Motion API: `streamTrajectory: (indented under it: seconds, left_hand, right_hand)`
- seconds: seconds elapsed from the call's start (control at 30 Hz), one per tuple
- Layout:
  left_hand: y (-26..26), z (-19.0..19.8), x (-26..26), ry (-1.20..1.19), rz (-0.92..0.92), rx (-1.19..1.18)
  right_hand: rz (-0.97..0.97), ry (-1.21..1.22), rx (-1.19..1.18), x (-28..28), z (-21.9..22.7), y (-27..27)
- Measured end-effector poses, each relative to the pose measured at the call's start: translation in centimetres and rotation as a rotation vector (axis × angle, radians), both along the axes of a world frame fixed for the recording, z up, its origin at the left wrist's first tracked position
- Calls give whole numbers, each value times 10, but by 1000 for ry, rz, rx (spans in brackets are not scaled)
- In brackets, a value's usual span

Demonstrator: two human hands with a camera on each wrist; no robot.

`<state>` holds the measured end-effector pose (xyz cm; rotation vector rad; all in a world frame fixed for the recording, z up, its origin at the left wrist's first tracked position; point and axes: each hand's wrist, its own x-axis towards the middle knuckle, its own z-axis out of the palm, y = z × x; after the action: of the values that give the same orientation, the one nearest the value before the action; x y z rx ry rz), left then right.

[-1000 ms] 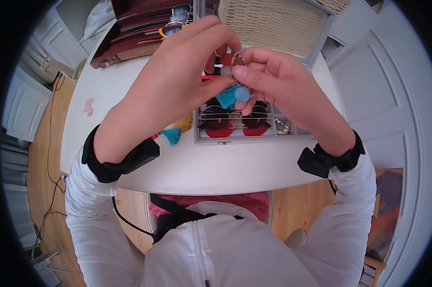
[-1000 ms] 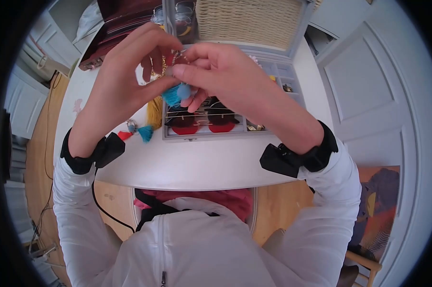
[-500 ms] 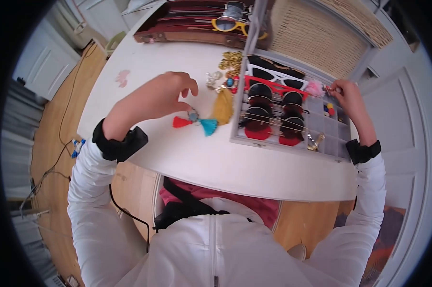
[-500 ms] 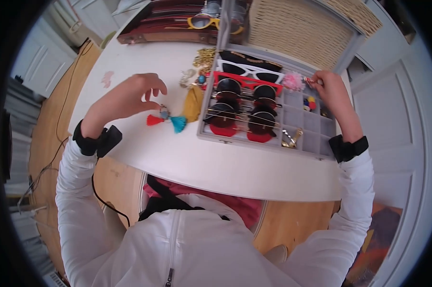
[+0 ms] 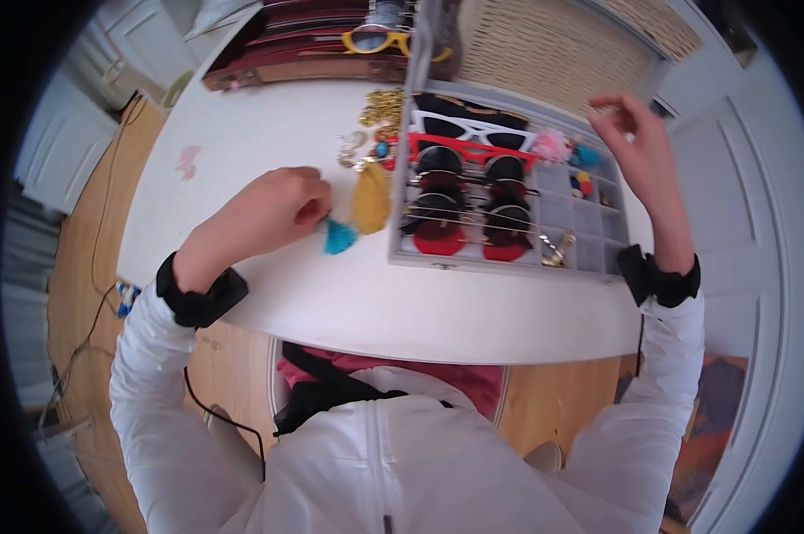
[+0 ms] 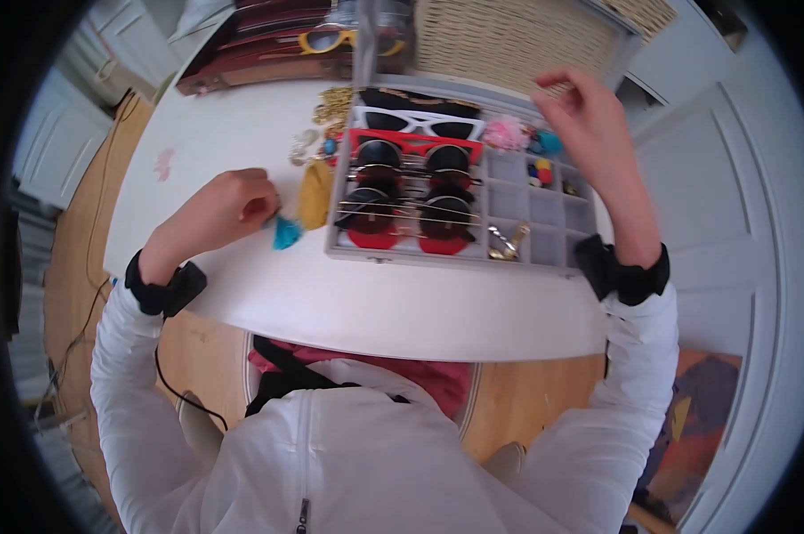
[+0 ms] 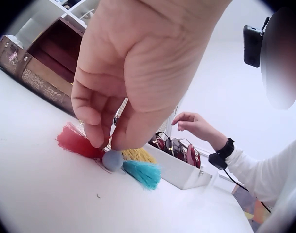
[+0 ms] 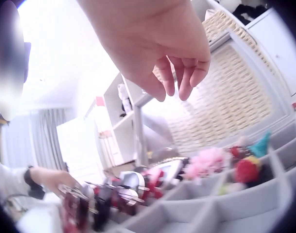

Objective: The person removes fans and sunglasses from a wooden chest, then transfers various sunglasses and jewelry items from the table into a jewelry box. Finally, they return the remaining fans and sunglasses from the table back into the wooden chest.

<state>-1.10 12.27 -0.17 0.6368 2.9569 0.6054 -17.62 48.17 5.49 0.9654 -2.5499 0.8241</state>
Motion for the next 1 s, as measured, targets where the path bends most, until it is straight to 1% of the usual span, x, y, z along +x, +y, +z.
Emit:
streamTrajectory:
  seconds: [0.03, 0.07, 0.1, 0.13, 0.17, 0.2, 0.23, 0.3, 0.4, 0.43, 0.47, 0.53, 0.57, 0.6, 0.63, 0.7, 0.73, 0.77, 0.8, 0.83, 0.87, 0.9, 0.93, 0.97, 1.0]
  left_hand:
    - [3, 0, -1, 4, -29, 8]
    - [6, 1, 0, -7, 12, 14]
    - [8, 3, 1, -20, 59, 17]
    - [12, 8, 4, -19, 53, 14]
    - [17, 14, 6, -63, 103, 34]
    - [20, 17, 8, -108, 162, 53]
    - [19, 14, 10, -109, 169, 51]
    - [18, 4, 14, 49, 63, 0]
    - [13, -5, 12, 50, 77, -64]
    - [11, -7, 12, 50, 92, -67]
    - [8, -9, 12, 52, 66, -41]
    - [3, -8, 13, 57, 42, -14]
    - [1, -5, 13, 37, 75, 39]
    - [0, -1, 13, 16, 103, 92]
    - [2, 5, 13, 13, 94, 88]
    - [11, 25, 17, 44, 199, 271]
    - [19, 35, 19, 40, 177, 267]
    - [28, 45, 20, 107, 176, 301]
    - [39, 51, 20, 175, 169, 343]
    - [51, 55, 19, 181, 134, 353]
    - [62, 58, 17, 273, 111, 348]
    - [69, 60, 14, 363, 91, 344]
    - [73, 59, 10, 357, 56, 329]
    - [77, 58, 5, 362, 38, 339]
    - [82, 56, 0, 377, 4, 387]
  right_hand:
    - [14, -101, -134, 9, 7, -8]
    - [-10, -96, -132, 14, 9, -12]
    - [44, -144, -215, 17, 9, -17]
    - [109, -193, -301, 20, 10, -24]
    - [103, -192, -305, 25, 11, -31]
    - [139, -200, -313, 31, 14, -40]
    - [179, -210, -318, 34, 14, -46]
    - [172, -209, -303, 30, 10, -47]
    - [152, -205, -274, 18, 3, -39]
    - [129, -205, -264, 16, 1, -40]
    - [142, -207, -266, 19, 2, -44]
    - [125, -378, -263, 36, 5, -45]
    - [125, -378, -264, 42, 3, -47]
    - [185, -388, -241, 49, 1, -53]
    - [240, -399, -222, 57, -2, -60]
    - [345, -584, -296, 76, -8, -79]
    - [345, -765, -288, 88, -4, -89]
    - [340, -942, -281, 97, 0, -98]
    - [364, -1068, -271, 104, 1, -107]
    - [384, -1190, -262, 108, 2, -113]
    - [350, -1173, -273, 110, 2, -116]
    - [425, -1290, -316, 110, 1, -119]
    - [507, -1406, -358, 108, -1, -118]
    - [489, -1395, -363, 105, -5, -114]
    - [533, -1326, -447, 100, -11, -111]
